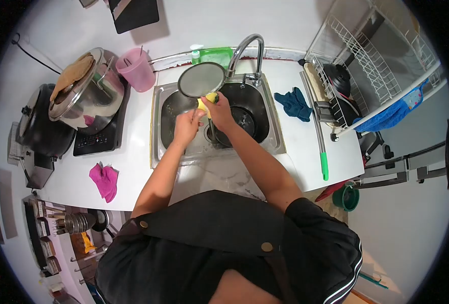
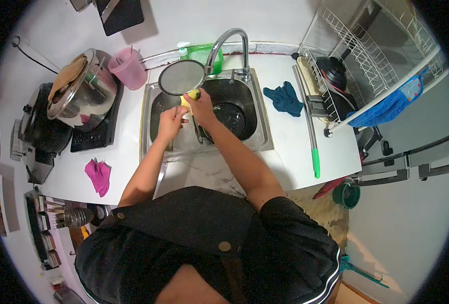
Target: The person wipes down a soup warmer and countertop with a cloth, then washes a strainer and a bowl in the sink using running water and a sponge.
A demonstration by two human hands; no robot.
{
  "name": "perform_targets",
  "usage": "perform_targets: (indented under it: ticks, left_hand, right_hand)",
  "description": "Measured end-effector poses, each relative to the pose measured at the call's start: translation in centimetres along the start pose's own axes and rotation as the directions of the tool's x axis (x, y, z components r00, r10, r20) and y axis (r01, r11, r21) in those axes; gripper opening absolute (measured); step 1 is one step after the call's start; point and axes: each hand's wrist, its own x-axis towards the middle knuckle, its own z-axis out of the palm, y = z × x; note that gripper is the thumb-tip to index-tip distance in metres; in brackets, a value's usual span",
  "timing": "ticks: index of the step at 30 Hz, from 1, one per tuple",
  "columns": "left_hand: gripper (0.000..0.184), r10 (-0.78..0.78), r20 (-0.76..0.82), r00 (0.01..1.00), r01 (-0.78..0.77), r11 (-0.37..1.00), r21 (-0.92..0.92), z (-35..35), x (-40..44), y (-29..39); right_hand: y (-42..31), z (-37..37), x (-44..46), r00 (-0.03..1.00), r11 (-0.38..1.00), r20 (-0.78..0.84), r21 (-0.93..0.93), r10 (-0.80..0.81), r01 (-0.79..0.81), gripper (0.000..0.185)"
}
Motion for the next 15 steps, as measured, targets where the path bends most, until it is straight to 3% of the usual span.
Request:
perform_targets:
  ticks: [1,2,4,5,6,7,8,10,12,13,15]
  left_hand:
    - [0.027,-0.048,-0.078,0.996,0.041,0.995,-0.093,-0.6,-0.1,0.5]
    - [0.027,-0.052,-0.082,0.995,0.044,0.995,-0.091,-1.2,-0.1,0.9]
    - [0.031,-0.068,-0.238,0.969,-0.001,0.961,-0.276,-2.5,0.6,1.3]
    - [0.033,-0.103,-0.267,0.958,0.040,0.972,-0.234,-3.0,1.4,0.3]
    - [0.033,-0.105,-0.266,0.958,0.041,0.971,-0.236,-2.9,1.7,-0.6]
    - [0.033,-0.123,-0.328,0.937,0.014,0.948,-0.317,-3.1,1.6,1.4]
    - [0.034,-0.146,-0.387,0.910,-0.020,0.919,-0.394,-3.2,1.6,2.5]
    - [0.036,-0.121,-0.402,0.908,-0.048,0.921,-0.386,-3.5,1.9,2.0]
    - [0.037,-0.295,-0.604,0.740,0.078,0.930,-0.358,-4.0,2.4,2.4]
    - [0.039,-0.196,-0.658,0.727,-0.142,0.894,-0.424,-5.1,3.1,1.6]
    - [0.038,-0.185,-0.738,0.649,-0.167,0.911,-0.376,-7.3,3.4,0.7]
  right_hand:
    - [-0.4,0.3,0.1,0.998,0.986,-0.037,-0.158,-0.059,0.052,0.021]
    - [-0.7,0.4,0.2,0.998,0.987,-0.034,-0.156,-0.055,0.050,0.021]
    - [-1.7,0.5,0.2,0.981,0.801,0.064,-0.568,-0.185,0.189,0.027]
    - [-1.1,0.5,0.0,0.981,0.801,0.064,-0.569,-0.183,0.186,0.027]
    - [-0.5,0.6,-0.2,0.951,0.733,0.172,-0.607,-0.255,0.307,0.030]
    - [0.0,0.6,-0.3,0.905,0.652,0.284,-0.628,-0.316,0.425,0.034]
    - [-0.5,1.0,-0.7,0.905,0.650,0.286,-0.630,-0.315,0.425,0.034]
    - [-1.3,1.3,-1.3,0.955,0.679,0.273,-0.681,-0.113,0.275,0.041]
    - [-1.0,0.3,-1.9,0.931,0.693,0.359,-0.652,-0.074,0.306,0.042]
    - [-0.7,-0.5,-1.9,0.896,0.714,0.442,-0.618,-0.032,0.330,0.043]
    - [-0.1,-3.1,-0.8,0.888,0.677,0.457,-0.670,0.052,0.305,0.043]
